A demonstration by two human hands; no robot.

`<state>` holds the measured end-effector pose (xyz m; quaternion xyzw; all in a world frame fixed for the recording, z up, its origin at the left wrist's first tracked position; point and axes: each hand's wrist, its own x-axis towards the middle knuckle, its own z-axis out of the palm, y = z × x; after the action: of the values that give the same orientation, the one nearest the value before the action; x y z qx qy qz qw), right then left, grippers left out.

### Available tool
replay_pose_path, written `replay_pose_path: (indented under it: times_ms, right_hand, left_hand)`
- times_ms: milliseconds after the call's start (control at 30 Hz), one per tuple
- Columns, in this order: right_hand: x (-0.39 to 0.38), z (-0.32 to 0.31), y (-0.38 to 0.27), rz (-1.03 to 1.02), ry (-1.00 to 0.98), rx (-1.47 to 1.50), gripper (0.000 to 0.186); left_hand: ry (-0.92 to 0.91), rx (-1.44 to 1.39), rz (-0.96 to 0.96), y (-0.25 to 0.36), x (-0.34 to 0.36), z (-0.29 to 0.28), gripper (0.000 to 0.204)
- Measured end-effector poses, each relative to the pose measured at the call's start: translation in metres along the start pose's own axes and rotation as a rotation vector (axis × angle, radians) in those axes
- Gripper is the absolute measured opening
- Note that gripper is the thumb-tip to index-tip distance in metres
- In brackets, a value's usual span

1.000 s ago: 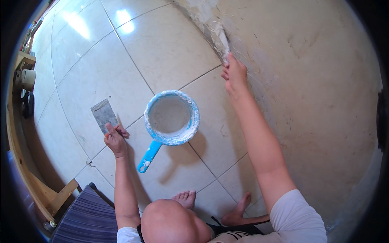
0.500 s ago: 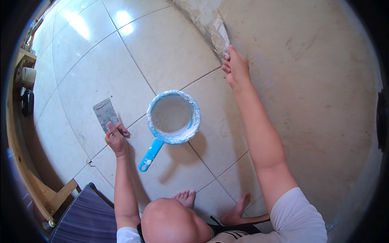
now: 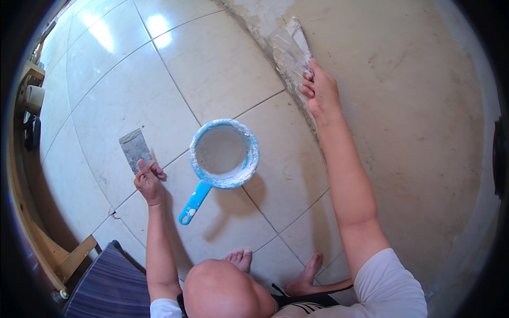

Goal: The person applies patching compound from a small bucket to a crack in a wall using a putty knife and smooths it out.

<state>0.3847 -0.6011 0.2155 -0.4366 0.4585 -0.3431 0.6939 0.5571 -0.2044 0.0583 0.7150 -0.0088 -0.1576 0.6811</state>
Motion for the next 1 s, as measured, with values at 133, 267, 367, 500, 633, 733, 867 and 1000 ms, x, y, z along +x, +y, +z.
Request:
replay_pose_path:
  times_ms: [133,267,367,500,633,733,867,1000]
  right_hand:
    - [-0.038,-0.027,0.003,0.014,0.067,0.107,0.023]
    - [-0.066,-0.028,-0.001,0.041,0.027,-0.025,0.023]
    - [-0.035,0.004,-0.003,0.041,-0.062,-0.116,0.024]
    - [0.000,0.012,-0.002,0.027,-0.048,-0.079,0.025]
    - [-0.036,-0.009,0.010,0.025,0.113,-0.010,0.024]
    - [-0.080,-0.016,0.015,0.020,0.152,0.013,0.023]
    - [-0.054,0.011,0.026,0.099,-0.028,-0.083,0.024]
    - [0.006,0.008,0.036,0.145,-0.031,-0.037,0.022]
  left_hand:
    - [0.010,-0.007,0.008,-0.003,0.001,-0.008,0.060]
    - [0.001,0.007,0.000,0.007,0.000,0.000,0.061]
    - [0.028,0.039,0.006,0.005,0.000,-0.001,0.061]
    - [-0.004,0.018,-0.001,0.004,0.000,0.003,0.061]
    - [0.025,0.028,0.015,0.005,-0.001,-0.004,0.062]
    - [0.026,0.017,0.013,0.007,-0.001,0.000,0.062]
    - [0.026,0.062,0.011,0.006,0.000,-0.005,0.062]
    - [0.020,0.016,-0.003,0.005,-0.004,0.008,0.062]
